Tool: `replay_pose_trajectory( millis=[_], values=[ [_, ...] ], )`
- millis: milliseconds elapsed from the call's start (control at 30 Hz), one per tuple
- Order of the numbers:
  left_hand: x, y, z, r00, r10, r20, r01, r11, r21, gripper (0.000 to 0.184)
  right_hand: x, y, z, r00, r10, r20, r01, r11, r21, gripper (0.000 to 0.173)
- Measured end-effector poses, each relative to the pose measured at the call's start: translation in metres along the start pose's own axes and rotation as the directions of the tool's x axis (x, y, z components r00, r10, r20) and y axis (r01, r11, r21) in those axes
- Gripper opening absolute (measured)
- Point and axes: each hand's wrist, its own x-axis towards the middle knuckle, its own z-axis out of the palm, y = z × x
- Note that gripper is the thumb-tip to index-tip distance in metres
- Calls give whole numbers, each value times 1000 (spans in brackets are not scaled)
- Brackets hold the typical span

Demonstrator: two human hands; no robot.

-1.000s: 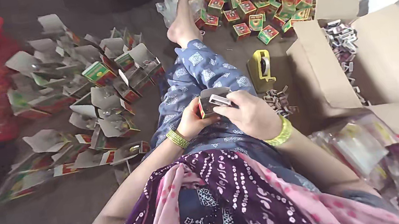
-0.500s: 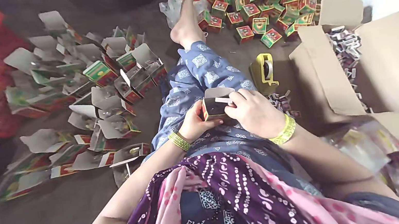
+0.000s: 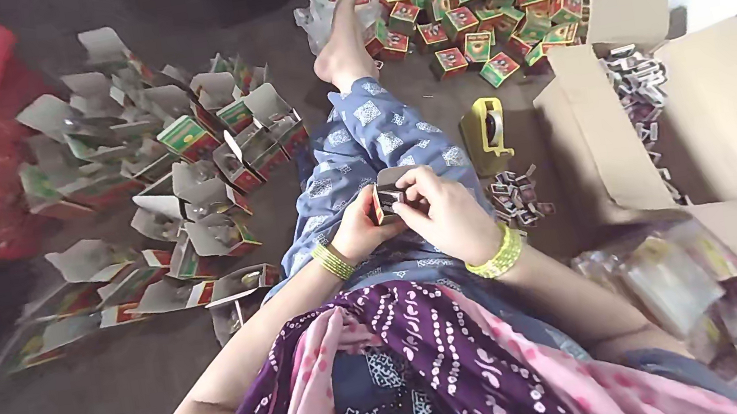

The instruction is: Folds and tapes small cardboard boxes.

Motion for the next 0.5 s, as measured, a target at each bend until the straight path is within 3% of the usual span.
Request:
replay_pose_trajectory(
  millis=[100,267,367,433,500],
  values=[
    [0,-2,-1,999,34,26,-36,995,94,64,-1,-5,0,1000,7,18,-7,1000,-26,19],
    [0,0,-2,997,42,58,-51,982,179,62,-3,-8,2,999,38,14,-37,998,-45,24],
    [-1,-2,-2,998,35,44,-42,986,160,64,-5,-7,15,995,-93,-35,88,990,-111,22],
    [-2,-2,-2,998,56,30,-60,985,159,60,-5,-7,18,978,-208,20,208,958,-199,27],
    [-3,-1,-1,999,43,22,-46,990,131,50,-4,-9,17,967,-228,115,251,933,-258,33]
  ],
)
